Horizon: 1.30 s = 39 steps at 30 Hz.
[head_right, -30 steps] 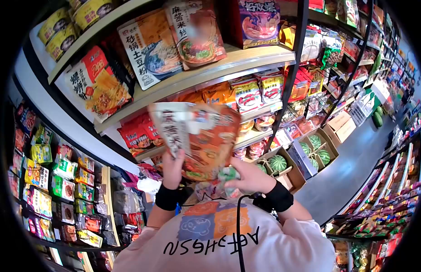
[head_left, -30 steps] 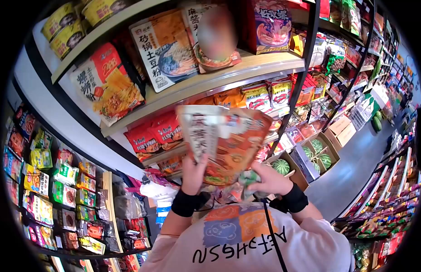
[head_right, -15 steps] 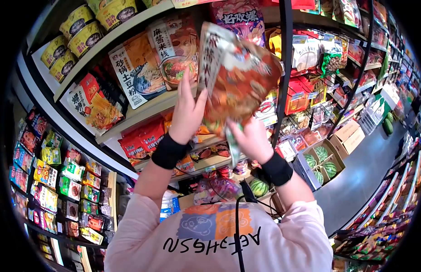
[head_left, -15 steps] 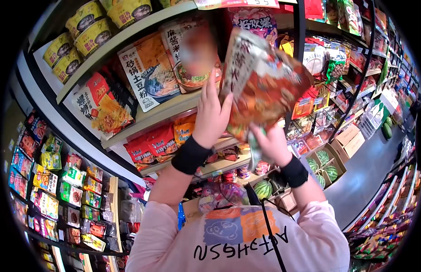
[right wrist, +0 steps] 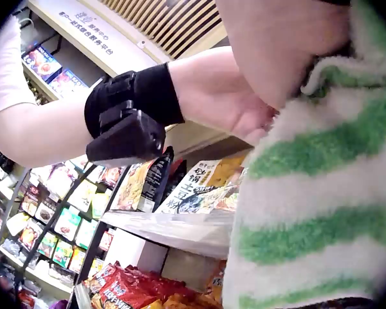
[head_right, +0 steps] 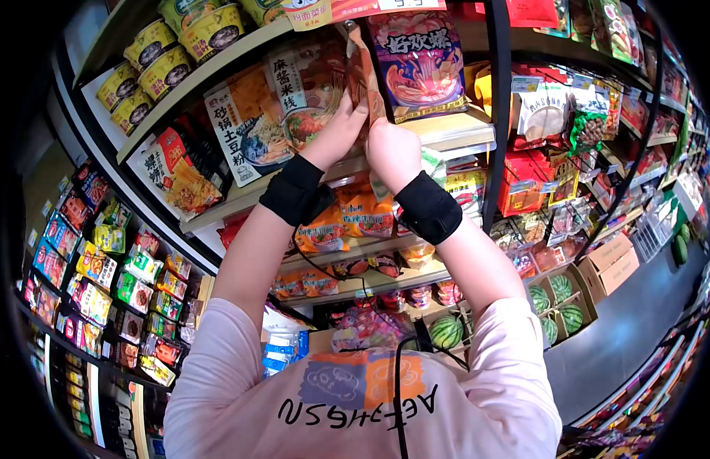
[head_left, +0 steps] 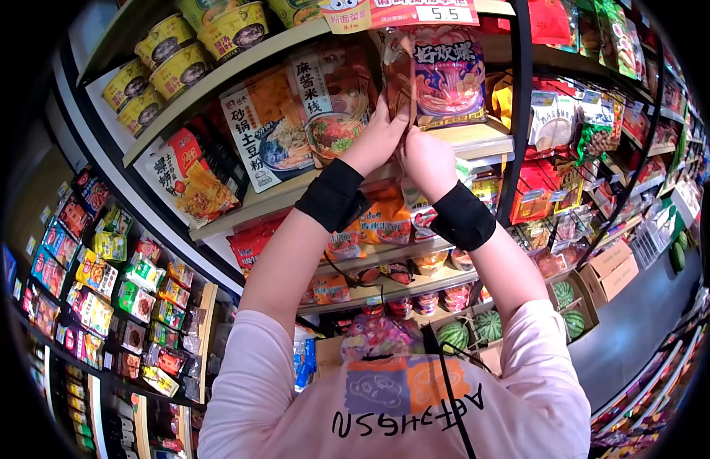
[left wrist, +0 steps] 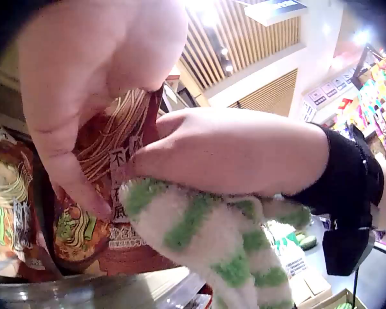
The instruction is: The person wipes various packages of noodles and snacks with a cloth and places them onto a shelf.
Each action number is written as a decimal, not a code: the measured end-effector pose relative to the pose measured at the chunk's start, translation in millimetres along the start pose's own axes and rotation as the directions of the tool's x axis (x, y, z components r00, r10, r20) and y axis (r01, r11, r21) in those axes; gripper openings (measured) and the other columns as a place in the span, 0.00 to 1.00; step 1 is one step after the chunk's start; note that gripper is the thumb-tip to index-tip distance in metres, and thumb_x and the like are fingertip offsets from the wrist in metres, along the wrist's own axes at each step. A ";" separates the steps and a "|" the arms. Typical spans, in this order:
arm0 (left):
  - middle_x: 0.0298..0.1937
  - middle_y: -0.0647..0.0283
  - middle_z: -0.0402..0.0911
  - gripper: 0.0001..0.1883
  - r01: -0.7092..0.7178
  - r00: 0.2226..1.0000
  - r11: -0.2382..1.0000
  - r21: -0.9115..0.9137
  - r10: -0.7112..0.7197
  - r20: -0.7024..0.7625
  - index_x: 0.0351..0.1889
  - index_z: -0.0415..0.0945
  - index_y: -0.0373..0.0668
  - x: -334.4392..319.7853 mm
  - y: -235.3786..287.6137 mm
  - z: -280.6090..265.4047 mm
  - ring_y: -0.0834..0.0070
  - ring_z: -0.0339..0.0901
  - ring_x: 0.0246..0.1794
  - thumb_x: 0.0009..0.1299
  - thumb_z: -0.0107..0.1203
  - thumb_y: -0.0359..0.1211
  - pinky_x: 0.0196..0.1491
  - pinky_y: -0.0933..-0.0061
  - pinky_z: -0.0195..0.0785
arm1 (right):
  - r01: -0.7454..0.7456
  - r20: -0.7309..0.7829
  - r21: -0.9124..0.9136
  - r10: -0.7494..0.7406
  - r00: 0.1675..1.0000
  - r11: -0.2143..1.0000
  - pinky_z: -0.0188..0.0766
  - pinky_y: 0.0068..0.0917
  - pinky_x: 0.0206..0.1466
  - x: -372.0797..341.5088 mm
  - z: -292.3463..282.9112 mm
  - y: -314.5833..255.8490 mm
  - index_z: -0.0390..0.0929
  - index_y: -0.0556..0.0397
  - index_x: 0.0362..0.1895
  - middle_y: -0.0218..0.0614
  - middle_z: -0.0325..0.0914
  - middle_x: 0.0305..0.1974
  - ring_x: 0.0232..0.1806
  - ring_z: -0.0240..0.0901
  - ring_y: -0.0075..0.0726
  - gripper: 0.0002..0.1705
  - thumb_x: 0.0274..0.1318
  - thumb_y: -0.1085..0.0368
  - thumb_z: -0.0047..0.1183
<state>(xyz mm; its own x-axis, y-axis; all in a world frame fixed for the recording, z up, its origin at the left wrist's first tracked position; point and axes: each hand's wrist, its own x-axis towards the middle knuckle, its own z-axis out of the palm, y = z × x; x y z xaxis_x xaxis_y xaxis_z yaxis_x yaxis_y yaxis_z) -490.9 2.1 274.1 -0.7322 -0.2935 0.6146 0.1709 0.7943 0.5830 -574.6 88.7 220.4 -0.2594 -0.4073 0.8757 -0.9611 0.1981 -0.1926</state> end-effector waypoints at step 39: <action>0.48 0.44 0.77 0.19 0.522 0.828 0.664 0.535 -0.546 -0.129 0.48 0.75 0.33 208.3 -248.5 22.2 0.57 0.76 0.49 0.63 0.43 0.33 0.48 0.65 0.69 | 0.000 0.220 0.094 -0.021 0.975 0.996 0.73 0.40 0.32 45.7 109.2 43.6 0.76 0.56 0.28 0.44 0.77 0.27 0.31 0.77 0.49 0.07 0.38 0.71 0.53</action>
<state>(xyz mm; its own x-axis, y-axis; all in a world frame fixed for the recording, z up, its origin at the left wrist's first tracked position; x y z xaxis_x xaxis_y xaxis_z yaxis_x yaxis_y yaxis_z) -700.5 -244.6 245.5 -0.6142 -0.7455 0.2589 -0.6215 0.6591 0.4234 -638.7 -18.6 203.6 -0.2536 -0.5977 0.7605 -0.9658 0.1130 -0.2332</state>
